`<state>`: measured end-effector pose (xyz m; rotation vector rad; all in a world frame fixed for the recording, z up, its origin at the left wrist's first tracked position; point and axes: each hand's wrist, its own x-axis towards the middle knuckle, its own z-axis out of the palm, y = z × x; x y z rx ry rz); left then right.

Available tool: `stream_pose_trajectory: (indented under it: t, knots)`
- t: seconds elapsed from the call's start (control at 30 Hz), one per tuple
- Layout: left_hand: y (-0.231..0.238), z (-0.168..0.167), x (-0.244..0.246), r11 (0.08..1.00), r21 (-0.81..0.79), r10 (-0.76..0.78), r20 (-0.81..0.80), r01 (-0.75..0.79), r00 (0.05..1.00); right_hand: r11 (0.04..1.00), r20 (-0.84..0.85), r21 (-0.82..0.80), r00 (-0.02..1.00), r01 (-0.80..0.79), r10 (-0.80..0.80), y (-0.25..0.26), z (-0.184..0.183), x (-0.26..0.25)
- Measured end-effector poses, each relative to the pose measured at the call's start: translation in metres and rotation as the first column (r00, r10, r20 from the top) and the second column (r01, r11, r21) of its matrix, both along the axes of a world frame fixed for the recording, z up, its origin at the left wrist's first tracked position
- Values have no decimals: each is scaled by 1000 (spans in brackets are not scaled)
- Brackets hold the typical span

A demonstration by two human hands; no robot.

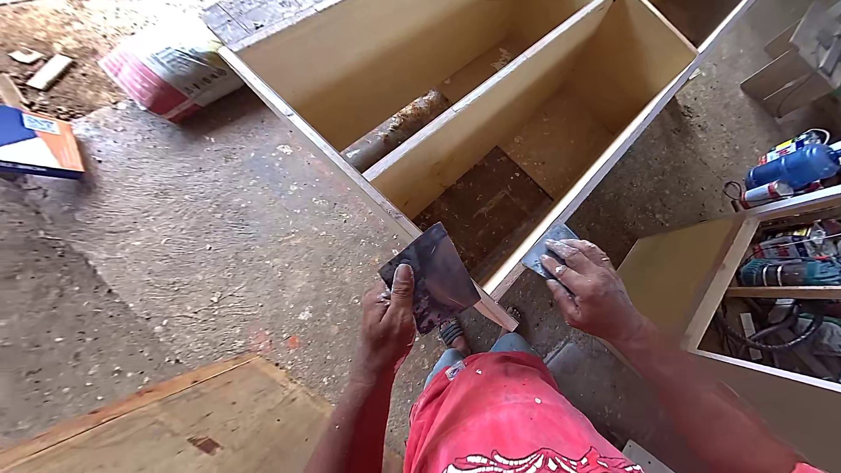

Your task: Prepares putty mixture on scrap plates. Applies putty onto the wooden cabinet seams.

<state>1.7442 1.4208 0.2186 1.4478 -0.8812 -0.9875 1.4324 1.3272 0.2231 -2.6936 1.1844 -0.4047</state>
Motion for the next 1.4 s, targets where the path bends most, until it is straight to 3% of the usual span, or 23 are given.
stream_pose_trajectory:
  t: [0.17, 0.53, 0.67, 0.8, 1.0, 1.17, 1.27, 1.4]
  knots:
    - [2, -1, -1, 1000, 14, -12, -30, 12, 999, 999, -83, 36, 997, -3, 6, 12, -1, -4]
    - [9, 0, 8, 1000, 23, -10, -44, 11, 999, 999, -96, 40, 995, 15, -11, 33, -2, 3]
    - [11, 2, 11, 999, 33, -6, -32, 7, 999, 999, 12, 40, 1000, 4, -5, 53, 2, 24]
    - [13, 4, 12, 999, 34, -22, -7, 22, 1000, 997, 35, 78, 999, -5, 2, 71, -21, 41]
    - [20, 5, 16, 1000, 17, 9, -57, -8, 998, 998, 40, 69, 999, -14, 11, 71, 4, 26]
    - [22, 3, 16, 1000, 8, 1, -21, -1, 1000, 996, -10, 85, 1000, -13, 14, 65, -12, 41]
    - [26, 3, 16, 1000, 14, 4, -20, -3, 1000, 992, -65, 125, 998, 1, 7, 71, 4, 31]
    - [27, 1, 16, 1000, 12, 21, -48, -21, 999, 997, 2, 73, 1000, -9, 9, 75, 10, 39]
